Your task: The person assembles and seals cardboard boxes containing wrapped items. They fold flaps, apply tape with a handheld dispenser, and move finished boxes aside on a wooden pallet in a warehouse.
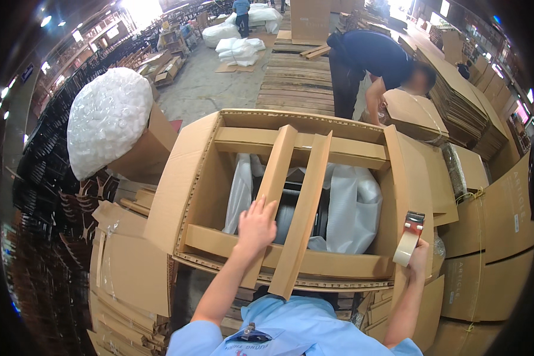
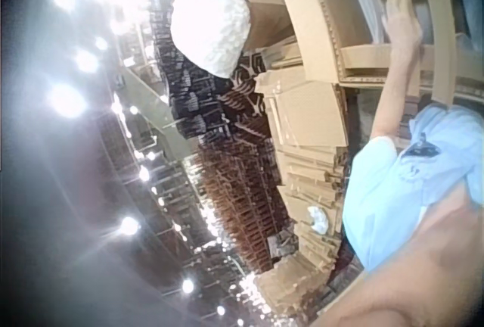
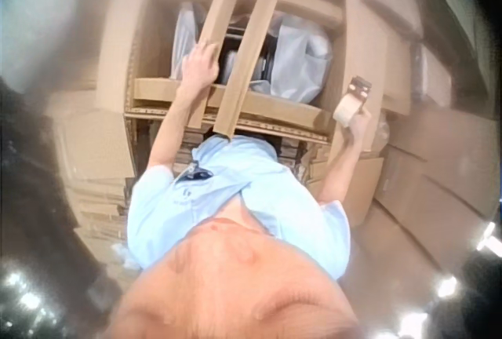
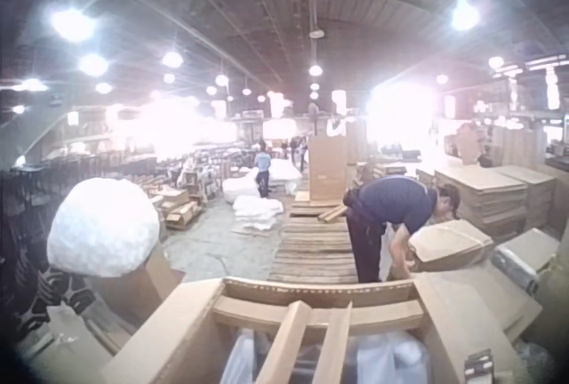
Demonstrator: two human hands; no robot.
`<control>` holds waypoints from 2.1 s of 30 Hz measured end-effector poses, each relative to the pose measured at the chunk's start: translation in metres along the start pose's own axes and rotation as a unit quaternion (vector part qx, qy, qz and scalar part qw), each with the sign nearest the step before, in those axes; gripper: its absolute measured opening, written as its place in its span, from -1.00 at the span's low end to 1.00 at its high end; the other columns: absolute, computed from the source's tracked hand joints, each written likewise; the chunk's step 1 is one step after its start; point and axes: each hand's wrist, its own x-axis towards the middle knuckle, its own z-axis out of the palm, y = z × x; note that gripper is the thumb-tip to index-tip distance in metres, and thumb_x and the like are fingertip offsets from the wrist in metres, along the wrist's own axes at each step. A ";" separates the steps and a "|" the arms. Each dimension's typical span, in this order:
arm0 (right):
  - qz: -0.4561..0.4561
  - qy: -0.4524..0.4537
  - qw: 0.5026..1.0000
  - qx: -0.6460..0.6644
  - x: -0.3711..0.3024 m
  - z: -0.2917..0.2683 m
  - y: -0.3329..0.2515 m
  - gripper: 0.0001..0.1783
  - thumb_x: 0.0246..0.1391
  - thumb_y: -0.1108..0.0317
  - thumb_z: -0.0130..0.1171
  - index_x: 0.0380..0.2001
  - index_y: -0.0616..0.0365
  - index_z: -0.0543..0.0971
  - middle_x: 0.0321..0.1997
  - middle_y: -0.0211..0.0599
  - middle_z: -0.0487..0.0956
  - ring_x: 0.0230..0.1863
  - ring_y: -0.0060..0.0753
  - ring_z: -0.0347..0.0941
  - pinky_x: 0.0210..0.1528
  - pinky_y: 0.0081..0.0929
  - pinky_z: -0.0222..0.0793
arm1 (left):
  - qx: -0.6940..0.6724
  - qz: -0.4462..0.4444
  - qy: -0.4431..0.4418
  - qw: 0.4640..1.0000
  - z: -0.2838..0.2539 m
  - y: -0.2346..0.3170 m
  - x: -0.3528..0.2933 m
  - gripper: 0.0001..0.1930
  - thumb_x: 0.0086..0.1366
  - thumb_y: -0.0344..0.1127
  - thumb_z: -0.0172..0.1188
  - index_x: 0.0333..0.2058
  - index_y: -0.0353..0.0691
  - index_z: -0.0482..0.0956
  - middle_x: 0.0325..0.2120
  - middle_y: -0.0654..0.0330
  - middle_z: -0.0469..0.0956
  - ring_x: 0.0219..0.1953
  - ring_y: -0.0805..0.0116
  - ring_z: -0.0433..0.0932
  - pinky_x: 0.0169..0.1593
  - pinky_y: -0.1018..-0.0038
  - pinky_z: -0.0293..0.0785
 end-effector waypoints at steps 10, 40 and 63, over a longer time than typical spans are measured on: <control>0.019 0.004 1.000 0.016 0.001 -0.018 0.013 -0.92 0.03 0.57 0.38 -0.35 0.24 0.71 -0.40 -0.44 0.68 -0.42 -0.61 0.56 -0.39 -0.50 0.48 | 0.115 -0.108 -0.046 0.986 0.015 -0.035 0.056 -0.08 0.15 -0.49 0.25 0.52 -0.03 0.17 0.53 -0.24 -0.07 0.44 -0.50 0.17 0.32 -0.11 0.42; -0.021 0.010 0.999 0.032 -0.013 -0.015 -0.008 -0.77 0.08 0.38 0.51 -0.28 0.10 0.61 -0.38 -0.56 0.57 -0.39 -0.62 0.52 -0.38 -0.49 0.42 | 0.156 -0.023 0.116 0.981 -0.013 -0.173 0.133 -0.17 0.29 -0.19 0.23 0.52 0.08 0.14 0.54 0.15 0.08 0.58 -0.13 -0.04 0.49 -0.31 -0.03; 0.056 0.096 0.989 0.102 -0.034 -0.067 0.072 -0.56 0.11 0.34 0.50 0.00 0.06 0.50 -0.19 -0.47 0.56 -0.23 -0.56 0.51 -0.25 -0.44 0.49 | 0.117 -0.143 -0.071 0.980 -0.032 -0.229 0.130 0.13 0.08 -0.19 0.26 0.58 -0.07 -0.19 0.58 0.09 -0.03 0.59 -0.10 -0.06 0.38 -0.38 0.16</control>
